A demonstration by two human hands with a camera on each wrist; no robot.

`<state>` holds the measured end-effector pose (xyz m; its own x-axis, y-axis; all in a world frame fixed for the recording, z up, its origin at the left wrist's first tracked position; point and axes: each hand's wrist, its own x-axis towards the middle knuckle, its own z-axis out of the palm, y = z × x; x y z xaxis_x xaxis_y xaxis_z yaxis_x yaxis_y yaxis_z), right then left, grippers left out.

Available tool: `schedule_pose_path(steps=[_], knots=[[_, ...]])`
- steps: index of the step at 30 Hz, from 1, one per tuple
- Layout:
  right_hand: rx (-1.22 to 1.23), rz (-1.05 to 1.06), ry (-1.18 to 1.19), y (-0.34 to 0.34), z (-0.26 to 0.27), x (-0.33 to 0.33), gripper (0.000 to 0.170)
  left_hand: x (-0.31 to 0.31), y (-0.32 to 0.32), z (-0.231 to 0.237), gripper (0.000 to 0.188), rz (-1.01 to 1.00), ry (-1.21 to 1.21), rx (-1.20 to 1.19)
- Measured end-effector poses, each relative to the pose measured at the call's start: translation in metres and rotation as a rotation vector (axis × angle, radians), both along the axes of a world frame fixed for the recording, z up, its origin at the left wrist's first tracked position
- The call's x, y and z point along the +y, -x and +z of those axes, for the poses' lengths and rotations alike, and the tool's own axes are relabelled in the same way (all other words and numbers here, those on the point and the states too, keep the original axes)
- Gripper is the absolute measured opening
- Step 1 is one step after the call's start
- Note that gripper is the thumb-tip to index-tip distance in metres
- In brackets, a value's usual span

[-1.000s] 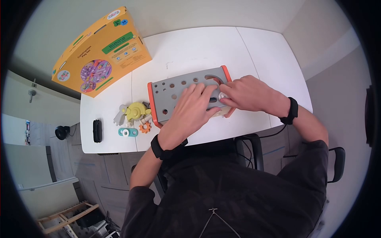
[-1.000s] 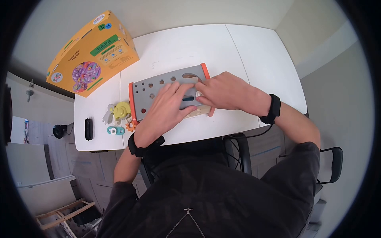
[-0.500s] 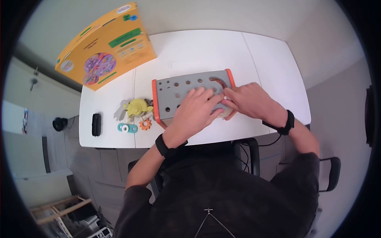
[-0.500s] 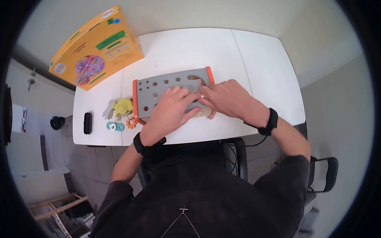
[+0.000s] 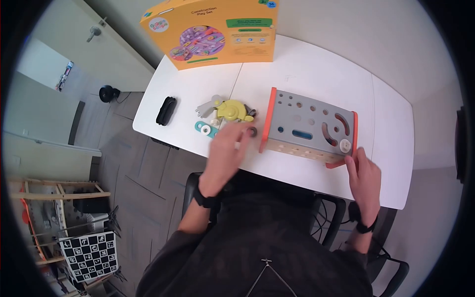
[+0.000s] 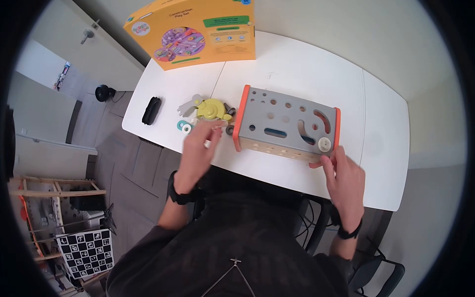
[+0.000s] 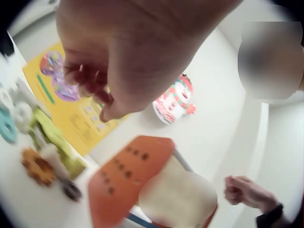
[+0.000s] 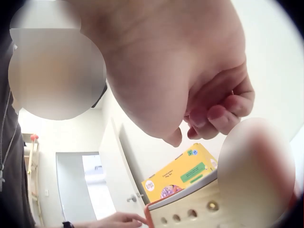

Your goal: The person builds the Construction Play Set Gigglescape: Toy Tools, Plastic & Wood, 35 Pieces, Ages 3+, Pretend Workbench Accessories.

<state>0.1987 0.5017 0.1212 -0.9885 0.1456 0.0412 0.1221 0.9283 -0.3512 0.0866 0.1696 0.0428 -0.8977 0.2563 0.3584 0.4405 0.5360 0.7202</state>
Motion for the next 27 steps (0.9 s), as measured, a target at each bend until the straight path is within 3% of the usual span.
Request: schedule_pose_path(steps=[1,4,8,13,22,27], knots=[[0.002,-0.03,0.085,-0.006,0.0,-0.009,0.027,-0.019,0.004,-0.007,0.022,0.11,0.088,-0.116],[0.011,0.035,0.201,-0.016,-0.02,-0.041,0.028,-0.067,0.012,-0.034,0.022,0.226,0.292,-0.17],[0.007,0.249,0.247,-0.018,-0.053,-0.081,0.027,-0.082,0.017,-0.027,0.025,0.251,0.392,-0.244],[-0.061,0.311,0.245,-0.015,-0.079,-0.11,0.026,-0.079,0.022,-0.033,0.028,0.249,0.41,-0.299],[-0.177,0.347,0.234,0.0,-0.095,-0.122,0.025,-0.059,0.036,-0.037,0.027,0.151,0.348,-0.27],[-0.182,0.389,0.255,0.013,-0.094,-0.134,0.026,-0.009,0.064,-0.046,0.02,0.042,0.345,0.013]])
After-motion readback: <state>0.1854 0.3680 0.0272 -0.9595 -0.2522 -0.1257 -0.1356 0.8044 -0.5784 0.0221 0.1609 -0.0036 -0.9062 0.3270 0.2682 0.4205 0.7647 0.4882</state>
